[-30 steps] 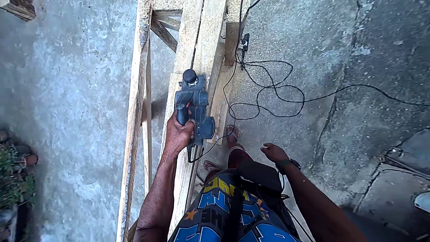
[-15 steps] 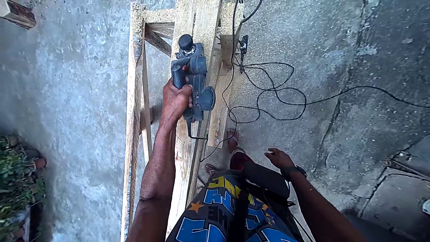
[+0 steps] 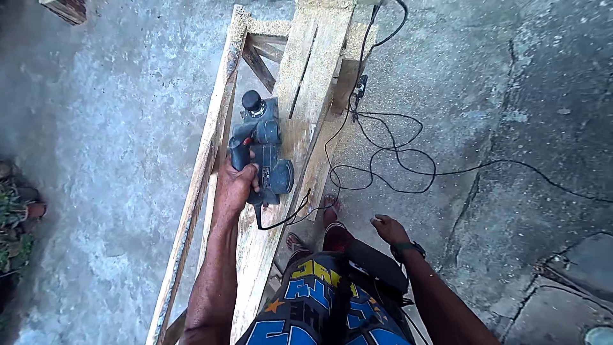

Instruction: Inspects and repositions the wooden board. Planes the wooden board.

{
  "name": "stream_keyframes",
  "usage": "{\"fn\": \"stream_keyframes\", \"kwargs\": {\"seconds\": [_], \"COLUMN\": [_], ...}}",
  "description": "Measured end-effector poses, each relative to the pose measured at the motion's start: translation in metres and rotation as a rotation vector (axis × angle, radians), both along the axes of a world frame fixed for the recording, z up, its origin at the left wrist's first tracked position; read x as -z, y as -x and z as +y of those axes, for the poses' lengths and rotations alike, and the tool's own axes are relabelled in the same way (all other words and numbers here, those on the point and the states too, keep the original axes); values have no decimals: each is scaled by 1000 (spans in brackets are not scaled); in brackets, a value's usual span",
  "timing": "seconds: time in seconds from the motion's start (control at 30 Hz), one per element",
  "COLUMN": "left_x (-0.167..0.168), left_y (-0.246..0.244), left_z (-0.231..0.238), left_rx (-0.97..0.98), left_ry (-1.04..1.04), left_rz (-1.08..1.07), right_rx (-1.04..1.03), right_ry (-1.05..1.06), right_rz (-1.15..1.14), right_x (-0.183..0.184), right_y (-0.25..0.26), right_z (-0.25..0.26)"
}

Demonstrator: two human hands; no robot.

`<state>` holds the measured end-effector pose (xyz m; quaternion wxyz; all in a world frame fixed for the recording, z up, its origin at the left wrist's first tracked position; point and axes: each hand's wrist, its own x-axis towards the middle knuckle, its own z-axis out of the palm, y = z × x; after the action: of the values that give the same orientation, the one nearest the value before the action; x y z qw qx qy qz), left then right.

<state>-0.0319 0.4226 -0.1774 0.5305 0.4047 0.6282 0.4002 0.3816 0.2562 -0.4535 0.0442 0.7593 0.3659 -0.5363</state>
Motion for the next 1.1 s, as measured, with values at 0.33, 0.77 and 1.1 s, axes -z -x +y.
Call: {"fn": "stream_keyframes", "kwargs": {"seconds": [0.33, 0.77, 1.1], "left_x": [32, 33, 35], "left_y": [50, 27, -5], "left_z": [-180, -120, -2], "left_rx": [-94, 16, 88], "left_ry": [72, 88, 129], "left_rz": [-11, 55, 110], "right_rx": [-245, -212, -116], "right_ry": [147, 64, 128], "right_rz": [-67, -29, -39], "right_x": [-2, -10, 4], "right_y": [48, 65, 14], "right_z": [-62, -16, -9]}}
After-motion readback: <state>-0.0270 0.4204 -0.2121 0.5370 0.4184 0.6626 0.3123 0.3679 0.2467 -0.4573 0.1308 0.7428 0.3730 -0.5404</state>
